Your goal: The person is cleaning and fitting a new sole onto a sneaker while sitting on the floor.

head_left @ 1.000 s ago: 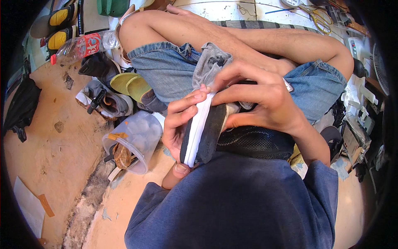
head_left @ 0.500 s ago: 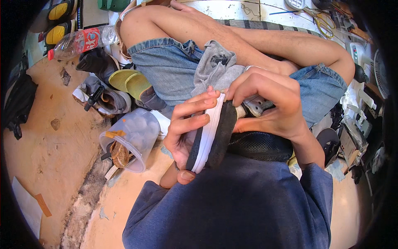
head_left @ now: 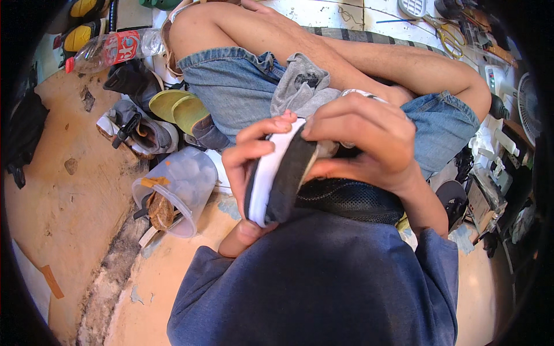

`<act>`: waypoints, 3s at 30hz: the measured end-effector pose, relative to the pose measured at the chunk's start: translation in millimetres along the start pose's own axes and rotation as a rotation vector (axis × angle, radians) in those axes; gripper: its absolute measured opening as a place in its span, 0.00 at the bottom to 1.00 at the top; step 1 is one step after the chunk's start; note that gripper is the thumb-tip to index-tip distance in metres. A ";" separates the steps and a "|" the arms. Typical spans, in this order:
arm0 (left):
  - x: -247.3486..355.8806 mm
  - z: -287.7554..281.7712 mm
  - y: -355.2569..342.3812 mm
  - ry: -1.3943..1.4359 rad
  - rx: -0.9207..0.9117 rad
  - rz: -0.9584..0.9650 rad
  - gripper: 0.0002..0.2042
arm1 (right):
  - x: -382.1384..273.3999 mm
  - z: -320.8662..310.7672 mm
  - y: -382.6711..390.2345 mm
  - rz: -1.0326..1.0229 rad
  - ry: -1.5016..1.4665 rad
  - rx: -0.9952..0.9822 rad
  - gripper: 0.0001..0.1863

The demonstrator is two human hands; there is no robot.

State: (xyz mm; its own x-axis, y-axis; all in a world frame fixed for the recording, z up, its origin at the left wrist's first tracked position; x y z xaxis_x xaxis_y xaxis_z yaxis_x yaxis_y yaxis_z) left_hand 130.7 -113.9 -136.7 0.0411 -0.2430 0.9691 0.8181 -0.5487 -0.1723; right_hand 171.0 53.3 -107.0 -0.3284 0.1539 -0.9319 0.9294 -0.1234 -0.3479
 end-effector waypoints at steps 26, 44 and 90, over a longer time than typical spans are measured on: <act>1.1 -4.3 -5.0 0.023 0.112 -0.066 0.40 | -13.9 29.7 10.6 -0.117 0.267 -0.024 0.35; -9.7 -31.7 -28.7 0.101 0.244 -0.106 0.34 | -11.3 45.9 -9.6 -0.038 0.355 -0.013 0.36; -23.0 -53.2 -43.7 0.121 0.386 -0.346 0.32 | 28.6 46.0 -57.9 0.102 0.289 -0.140 0.34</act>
State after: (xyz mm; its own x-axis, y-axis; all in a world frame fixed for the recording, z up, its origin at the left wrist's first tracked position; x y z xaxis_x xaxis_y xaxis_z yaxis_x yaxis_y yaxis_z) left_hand 63.5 -126.9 -160.8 -0.3167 -0.2025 0.9267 0.9244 -0.2847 0.2537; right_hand 100.0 19.7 -118.3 -0.1895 0.4221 -0.8865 0.9757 -0.0202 -0.2182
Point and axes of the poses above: each hand's wrist, its own y-axis away from the middle knuckle, its own z-axis out of the palm, x = y × z, the point moved 6 cm from there along -y, towards the middle knuckle, and after that the axes turned 12 degrees about -y, right-handed, at the moved point
